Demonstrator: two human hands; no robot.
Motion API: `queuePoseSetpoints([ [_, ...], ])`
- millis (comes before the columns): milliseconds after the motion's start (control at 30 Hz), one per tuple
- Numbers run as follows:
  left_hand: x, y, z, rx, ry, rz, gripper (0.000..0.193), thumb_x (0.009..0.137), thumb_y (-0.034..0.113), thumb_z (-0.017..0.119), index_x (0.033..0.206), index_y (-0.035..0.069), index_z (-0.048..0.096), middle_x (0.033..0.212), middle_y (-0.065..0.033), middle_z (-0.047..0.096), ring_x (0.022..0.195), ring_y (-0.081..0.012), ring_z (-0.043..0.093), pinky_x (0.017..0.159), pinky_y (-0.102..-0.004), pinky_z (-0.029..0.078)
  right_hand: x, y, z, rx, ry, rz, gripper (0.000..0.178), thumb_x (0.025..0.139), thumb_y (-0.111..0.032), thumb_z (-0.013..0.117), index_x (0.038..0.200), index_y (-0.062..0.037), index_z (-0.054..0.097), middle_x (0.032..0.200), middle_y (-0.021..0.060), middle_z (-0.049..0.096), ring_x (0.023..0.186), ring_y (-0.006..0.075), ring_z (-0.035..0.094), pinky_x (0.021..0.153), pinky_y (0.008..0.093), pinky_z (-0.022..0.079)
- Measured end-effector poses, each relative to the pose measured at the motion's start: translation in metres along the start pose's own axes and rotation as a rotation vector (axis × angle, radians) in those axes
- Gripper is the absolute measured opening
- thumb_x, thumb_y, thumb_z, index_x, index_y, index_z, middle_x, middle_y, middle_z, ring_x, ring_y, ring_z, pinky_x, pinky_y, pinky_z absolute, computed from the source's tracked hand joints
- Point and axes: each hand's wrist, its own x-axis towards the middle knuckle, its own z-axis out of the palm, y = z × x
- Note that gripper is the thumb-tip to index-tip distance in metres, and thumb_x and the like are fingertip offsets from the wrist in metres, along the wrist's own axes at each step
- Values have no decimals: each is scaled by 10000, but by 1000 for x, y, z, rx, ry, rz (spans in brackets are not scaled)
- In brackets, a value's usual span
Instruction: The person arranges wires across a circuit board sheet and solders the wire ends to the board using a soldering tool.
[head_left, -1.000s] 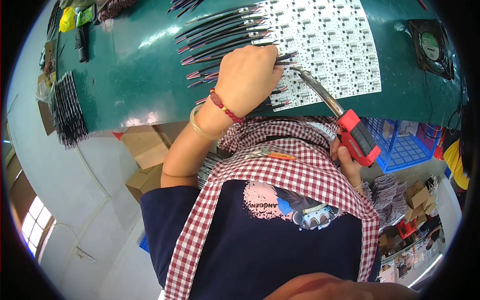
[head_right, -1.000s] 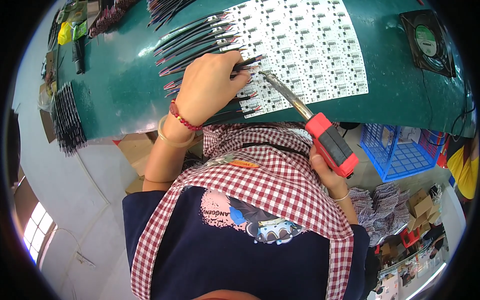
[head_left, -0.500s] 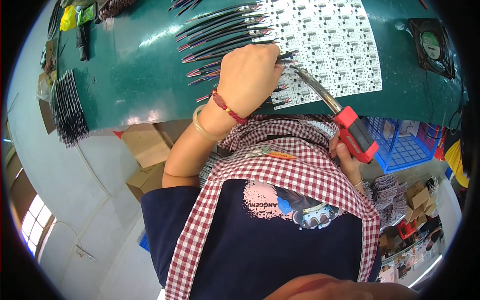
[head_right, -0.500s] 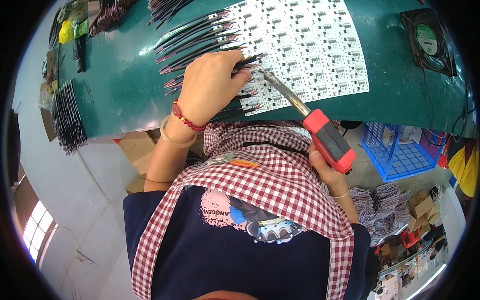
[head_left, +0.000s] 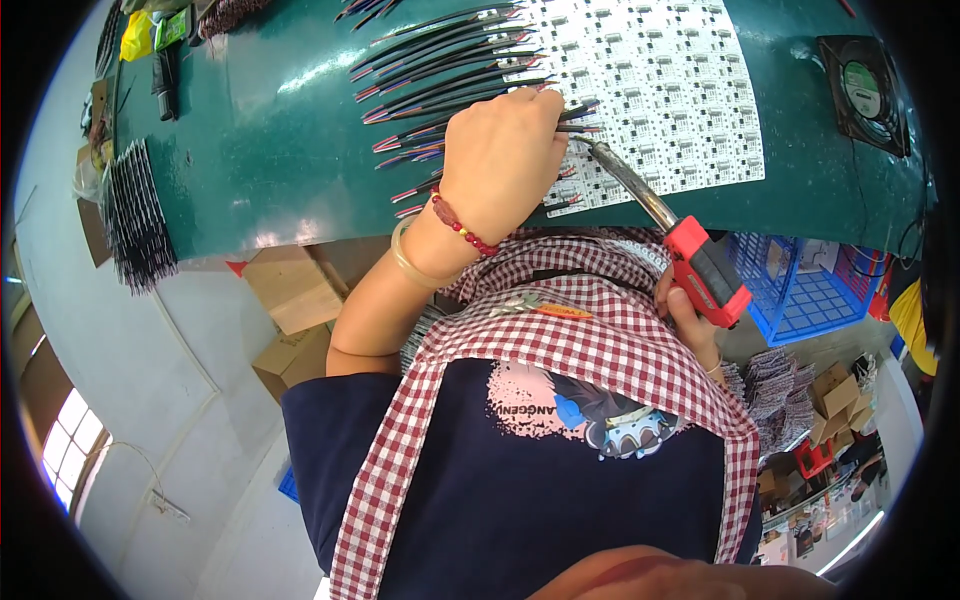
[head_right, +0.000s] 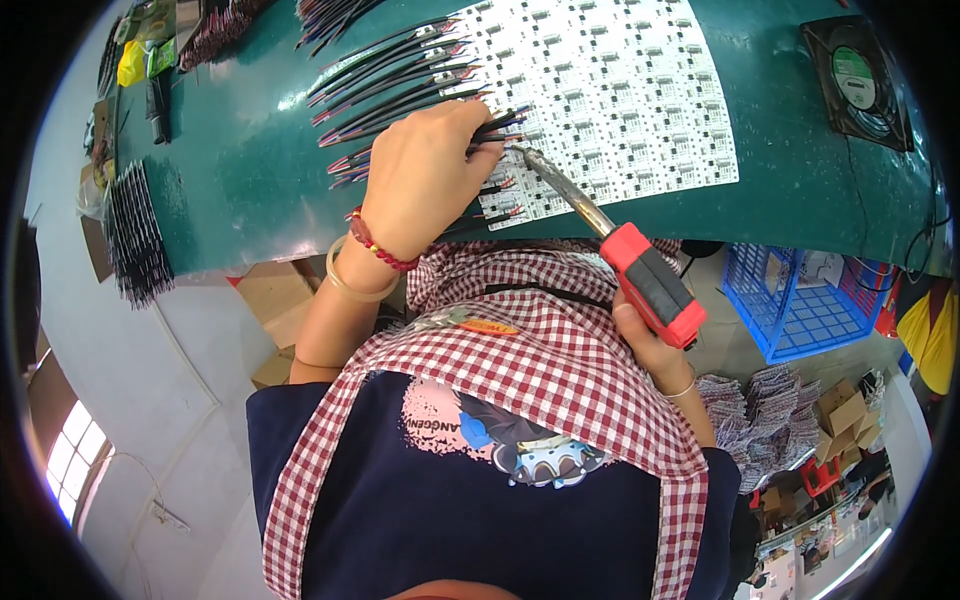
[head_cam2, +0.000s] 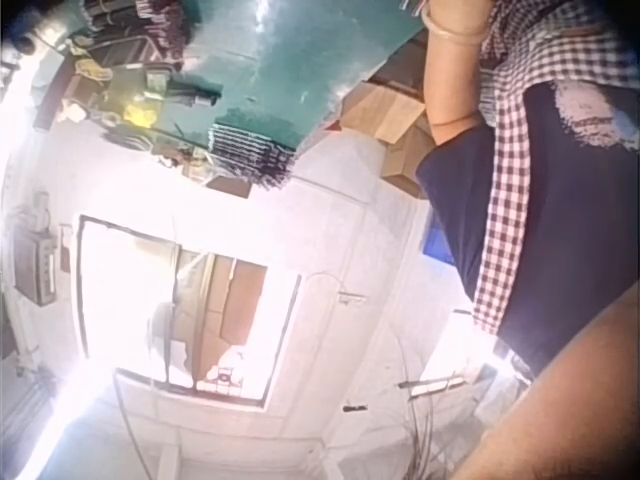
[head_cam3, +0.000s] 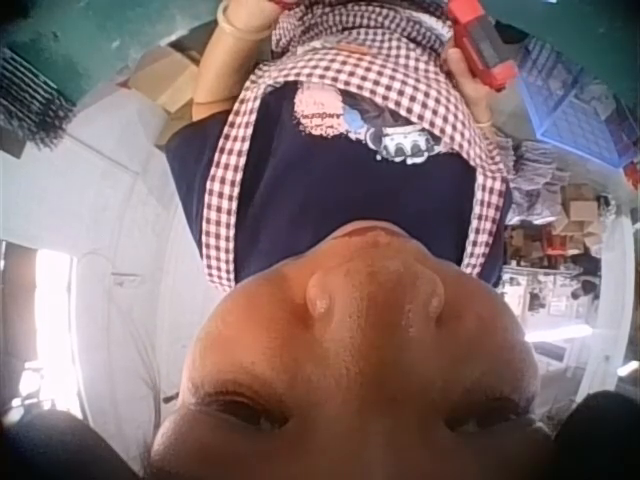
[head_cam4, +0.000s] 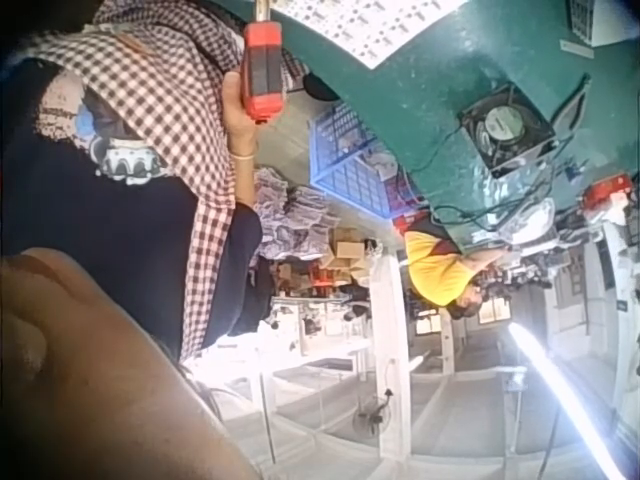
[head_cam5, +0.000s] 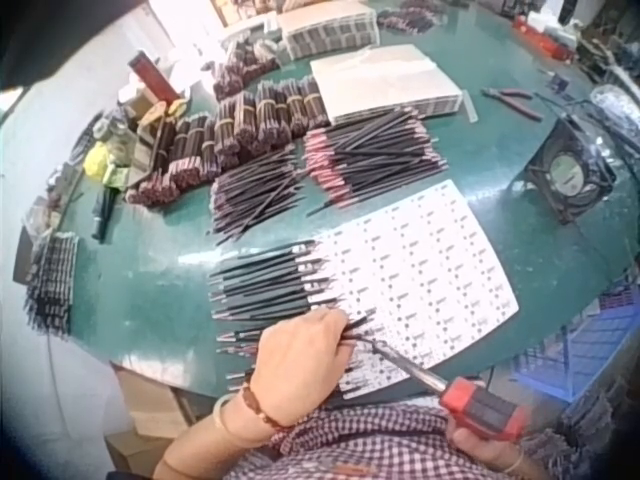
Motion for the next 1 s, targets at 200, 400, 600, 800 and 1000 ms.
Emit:
queuePoseSetpoints([
  [200, 0, 2, 3, 24, 27, -2, 101, 752, 121, 611, 775, 30, 574, 757, -120, 620, 679, -316, 617, 595, -406, 487, 0, -16, 12, 171, 57, 15, 164, 858, -153, 613, 894, 7, 605, 728, 36, 575, 634, 108, 525, 573, 261, 419],
  [400, -1, 3, 6, 43, 42, 4, 87, 735, 98, 599, 761, 25, 561, 749, -123, 617, 686, -302, 625, 615, -392, 498, 1, -21, 8, 146, 37, -7, 186, 887, -183, 577, 908, 1, 569, 682, 30, 535, 602, 100, 488, 536, 242, 386],
  [600, -5, -1, 2, -7, 65, 13, 112, 822, 128, 592, 857, 30, 549, 781, -135, 617, 705, -327, 609, 597, -415, 467, -3, -22, 7, 235, 49, -59, 353, 893, -244, 588, 1115, 21, 517, 708, 35, 533, 582, 101, 478, 516, 235, 384],
  [800, -13, 1, -24, -327, 472, -7, 111, 805, 18, 625, 914, 36, 635, 686, -58, 537, 575, -132, 496, 536, -246, 396, -5, -22, 0, 242, 189, -101, 558, 873, -368, 615, 1213, 32, 425, 603, 44, 471, 464, 107, 415, 466, 251, 359],
  [1000, -25, 0, -9, -323, -12, -23, 99, 767, 101, 648, 831, 38, 607, 768, -121, 608, 686, -326, 597, 586, -395, 462, -12, -24, -6, 228, 84, -75, 544, 874, -344, 616, 1230, 26, 439, 610, 43, 481, 481, 107, 425, 489, 251, 366],
])
